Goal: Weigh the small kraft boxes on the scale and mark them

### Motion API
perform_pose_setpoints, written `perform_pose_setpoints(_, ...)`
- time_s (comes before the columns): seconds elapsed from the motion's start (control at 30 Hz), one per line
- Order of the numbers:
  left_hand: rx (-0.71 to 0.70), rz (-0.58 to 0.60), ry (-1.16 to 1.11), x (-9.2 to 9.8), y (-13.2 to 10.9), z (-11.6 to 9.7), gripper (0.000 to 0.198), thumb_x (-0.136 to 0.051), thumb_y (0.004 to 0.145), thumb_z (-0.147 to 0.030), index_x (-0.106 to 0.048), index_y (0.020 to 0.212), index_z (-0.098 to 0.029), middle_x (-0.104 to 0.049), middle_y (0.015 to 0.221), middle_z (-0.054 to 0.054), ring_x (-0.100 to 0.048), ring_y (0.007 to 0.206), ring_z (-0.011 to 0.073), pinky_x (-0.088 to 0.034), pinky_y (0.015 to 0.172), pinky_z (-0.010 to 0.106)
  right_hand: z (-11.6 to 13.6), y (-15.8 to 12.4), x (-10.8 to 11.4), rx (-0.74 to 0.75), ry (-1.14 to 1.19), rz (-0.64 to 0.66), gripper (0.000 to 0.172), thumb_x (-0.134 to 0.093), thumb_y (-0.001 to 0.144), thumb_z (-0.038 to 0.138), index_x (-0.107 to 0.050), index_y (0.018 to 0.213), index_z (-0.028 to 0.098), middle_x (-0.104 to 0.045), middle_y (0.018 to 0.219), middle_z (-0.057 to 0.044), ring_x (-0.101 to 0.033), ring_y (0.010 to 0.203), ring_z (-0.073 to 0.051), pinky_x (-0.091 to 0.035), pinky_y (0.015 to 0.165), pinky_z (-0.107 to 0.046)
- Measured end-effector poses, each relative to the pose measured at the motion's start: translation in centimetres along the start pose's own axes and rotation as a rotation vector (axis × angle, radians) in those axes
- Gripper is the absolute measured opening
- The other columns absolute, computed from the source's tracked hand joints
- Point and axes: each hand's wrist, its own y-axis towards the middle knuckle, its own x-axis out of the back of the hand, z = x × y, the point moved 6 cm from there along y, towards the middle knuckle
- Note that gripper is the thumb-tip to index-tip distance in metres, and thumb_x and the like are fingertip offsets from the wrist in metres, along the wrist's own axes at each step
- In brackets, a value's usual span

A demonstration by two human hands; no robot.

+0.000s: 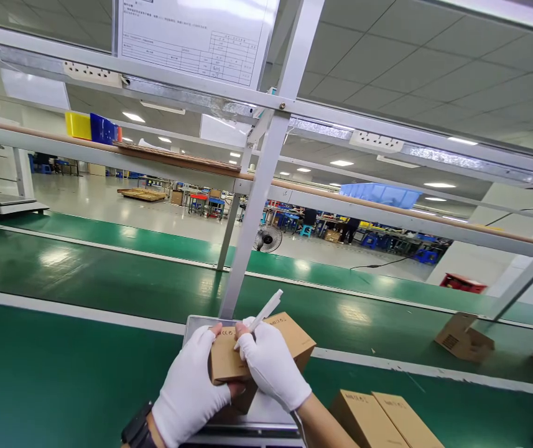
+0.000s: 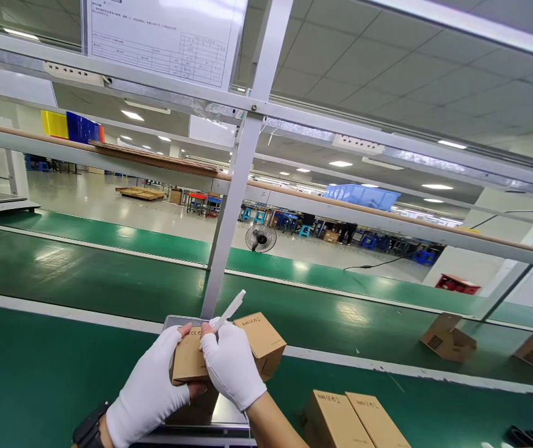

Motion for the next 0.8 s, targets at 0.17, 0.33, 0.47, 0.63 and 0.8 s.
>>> perform_pose_setpoints(0.17,0.005,-0.011,0.019,-0.1,0.0,0.3,0.082,-0.080,0.058,-0.026,-0.047,0.133,-0.022,-0.053,0.131,0.009,-0.053,0.121,0.0297,-0.042,0.110,0.045,0.0,0.0,0.2,0.003,-0.061,-0.038,0.037,-0.039,0.098,0.035,-0.058,0.069,0.020,-0.070,0.079,-0.008,-0.065,0.077,-0.022,-0.043,0.072,-0.029)
perform_pose_setpoints(0.33,0.002,-0.004,0.020,-0.2,0.1,0.5,0.082,-0.081,0.058,-0.028,-0.047,0.133,-0.022,-0.053,0.131,0.009,-0.053,0.120,0.0286,-0.043,0.109,0.045,-0.1,0.0,0.2,0.012,-0.041,-0.035,0.037,-0.038,0.097,0.036,-0.057,0.070,0.021,-0.070,0.079,-0.008,-0.066,0.078,-0.023,-0.043,0.072,-0.030)
perform_pose_setpoints(0.47,0.002,-0.009,0.027,-0.3,0.0,0.6,0.083,-0.082,0.058,-0.028,-0.046,0.133,-0.023,-0.052,0.132,0.008,-0.052,0.121,0.0281,-0.042,0.110,0.045,-0.1,-0.2,0.1,0.015,-0.055,-0.063,0.035,-0.036,0.096,0.038,-0.057,0.074,0.021,-0.070,0.079,-0.009,-0.066,0.077,-0.024,-0.043,0.072,-0.032)
perform_pose_setpoints(0.63,-0.006,-0.015,0.030,-0.2,0.1,0.4,0.083,-0.082,0.059,-0.029,-0.046,0.133,-0.022,-0.053,0.131,0.008,-0.053,0.120,0.0277,-0.044,0.109,0.044,-0.4,0.0,0.1,0.030,-0.051,-0.084,0.035,-0.035,0.094,0.040,-0.056,0.074,0.020,-0.068,0.075,-0.010,-0.065,0.075,-0.026,-0.045,0.072,-0.035)
perform_pose_setpoints(0.8,-0.092,-0.130,0.221,0.2,-0.6,0.0,0.079,-0.080,0.059,-0.029,-0.049,0.131,-0.021,-0.054,0.131,0.011,-0.057,0.116,0.0308,-0.051,0.102,0.047,-1.0,-0.5,0.1,0.054,0.352,-0.103,0.046,-0.041,0.095,0.055,-0.051,0.064,0.022,-0.060,0.062,-0.003,-0.059,0.060,-0.018,-0.046,0.062,-0.029)
